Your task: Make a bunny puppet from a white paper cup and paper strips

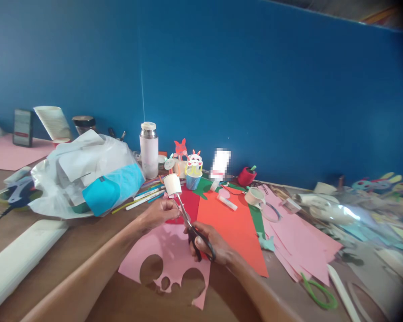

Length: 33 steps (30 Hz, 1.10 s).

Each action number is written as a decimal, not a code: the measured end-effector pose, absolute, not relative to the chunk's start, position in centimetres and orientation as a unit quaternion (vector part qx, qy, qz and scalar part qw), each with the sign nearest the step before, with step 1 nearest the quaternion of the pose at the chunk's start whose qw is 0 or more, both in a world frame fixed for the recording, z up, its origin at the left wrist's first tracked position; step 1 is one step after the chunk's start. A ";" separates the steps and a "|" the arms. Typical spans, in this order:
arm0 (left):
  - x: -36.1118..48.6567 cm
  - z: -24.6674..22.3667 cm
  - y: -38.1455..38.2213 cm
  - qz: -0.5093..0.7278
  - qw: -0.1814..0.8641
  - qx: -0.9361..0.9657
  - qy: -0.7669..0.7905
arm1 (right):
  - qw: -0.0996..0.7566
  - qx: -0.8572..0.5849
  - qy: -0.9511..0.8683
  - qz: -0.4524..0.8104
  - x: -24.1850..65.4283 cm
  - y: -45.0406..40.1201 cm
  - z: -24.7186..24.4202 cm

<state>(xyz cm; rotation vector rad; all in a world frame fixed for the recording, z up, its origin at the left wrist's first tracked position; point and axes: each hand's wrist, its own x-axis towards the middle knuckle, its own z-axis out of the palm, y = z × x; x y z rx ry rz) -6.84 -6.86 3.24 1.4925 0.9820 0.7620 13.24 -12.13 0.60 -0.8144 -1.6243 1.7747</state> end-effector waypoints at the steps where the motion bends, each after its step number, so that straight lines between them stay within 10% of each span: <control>1: -6.9 3.2 -6.9 0.323 0.565 0.635 0.416 | 0.295 -0.306 -0.612 0.667 13.3 -12.1 0.5; 33: -6.2 2.7 -7.2 0.353 0.538 0.616 0.454 | 0.301 -0.330 -0.608 0.656 12.8 -12.2 1.1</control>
